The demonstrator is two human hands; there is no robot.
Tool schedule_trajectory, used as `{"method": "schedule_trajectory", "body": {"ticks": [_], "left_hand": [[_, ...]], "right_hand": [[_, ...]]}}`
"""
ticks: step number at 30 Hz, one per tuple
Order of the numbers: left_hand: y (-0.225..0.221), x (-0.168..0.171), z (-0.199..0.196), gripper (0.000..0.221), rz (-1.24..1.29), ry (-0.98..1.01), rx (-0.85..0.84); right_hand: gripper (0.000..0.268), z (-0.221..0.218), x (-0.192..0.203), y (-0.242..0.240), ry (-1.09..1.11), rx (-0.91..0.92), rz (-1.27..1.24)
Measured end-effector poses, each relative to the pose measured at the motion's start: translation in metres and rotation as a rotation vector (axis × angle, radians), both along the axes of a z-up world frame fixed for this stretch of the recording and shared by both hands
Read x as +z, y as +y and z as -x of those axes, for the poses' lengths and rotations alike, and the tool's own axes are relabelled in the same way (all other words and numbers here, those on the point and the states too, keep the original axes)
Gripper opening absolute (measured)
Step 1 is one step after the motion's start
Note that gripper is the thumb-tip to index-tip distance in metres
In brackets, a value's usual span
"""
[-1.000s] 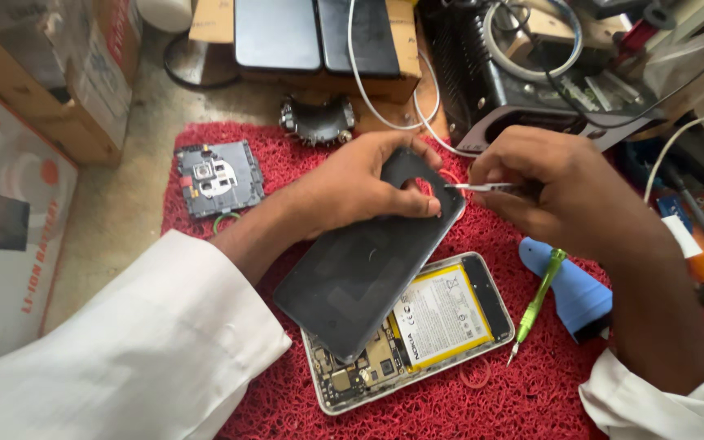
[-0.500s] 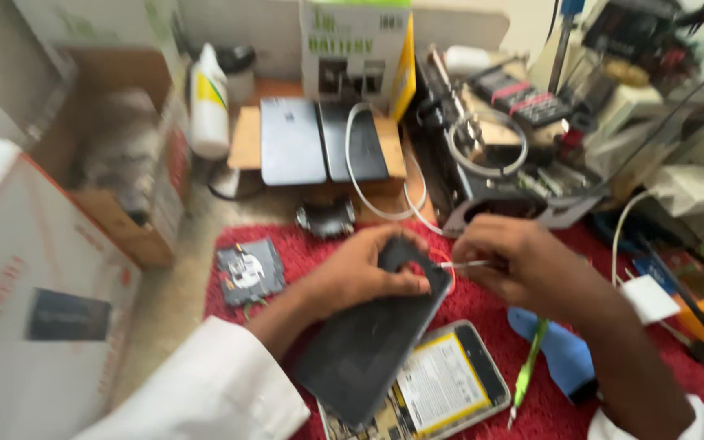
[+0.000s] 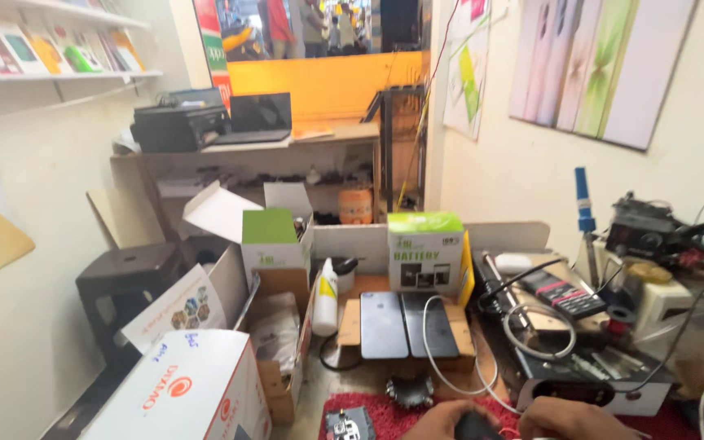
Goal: The person holds a black smartphone back cover and uses a small metal tool to scrape and clean the edges around the camera cutout. The person then handles a small red rubber band and continues to scrape the back cover surface.
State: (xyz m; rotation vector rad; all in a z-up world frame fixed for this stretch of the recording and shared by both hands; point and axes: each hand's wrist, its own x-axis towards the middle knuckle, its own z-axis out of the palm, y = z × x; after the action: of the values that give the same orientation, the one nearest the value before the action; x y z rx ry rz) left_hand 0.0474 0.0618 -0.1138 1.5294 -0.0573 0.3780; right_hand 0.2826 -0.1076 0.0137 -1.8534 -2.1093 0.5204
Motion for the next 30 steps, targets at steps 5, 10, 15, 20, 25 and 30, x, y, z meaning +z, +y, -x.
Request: {"method": "schedule_trajectory", "body": {"ticks": [5, 10, 15, 20, 25, 30], "left_hand": [[0.022, -0.031, -0.02, 0.043, -0.067, -0.086, 0.002], [-0.016, 0.026, 0.012, 0.049, 0.052, 0.081, 0.038], [-0.065, 0.106, 0.05, 0.046, 0.043, 0.195, 0.171], [-0.075, 0.133, 0.053, 0.047, -0.036, 0.256, 0.257], [-0.075, 0.139, 0.053, 0.049, 0.03, 0.292, 0.218], [-0.075, 0.135, 0.052, 0.048, 0.053, 0.26, 0.188]], "right_hand": [[0.023, 0.002, 0.016, 0.004, 0.034, 0.037, 0.105], [0.026, 0.033, 0.039, -0.017, 0.133, -0.006, 0.04], [0.023, 0.065, 0.07, -0.036, 0.05, -0.025, -0.074], [0.024, 0.081, 0.082, -0.041, 0.027, -0.067, -0.162], [0.025, 0.094, 0.092, -0.041, 0.138, -0.146, -0.065], [0.019, 0.095, 0.093, -0.038, 0.103, -0.081, -0.095]]}}
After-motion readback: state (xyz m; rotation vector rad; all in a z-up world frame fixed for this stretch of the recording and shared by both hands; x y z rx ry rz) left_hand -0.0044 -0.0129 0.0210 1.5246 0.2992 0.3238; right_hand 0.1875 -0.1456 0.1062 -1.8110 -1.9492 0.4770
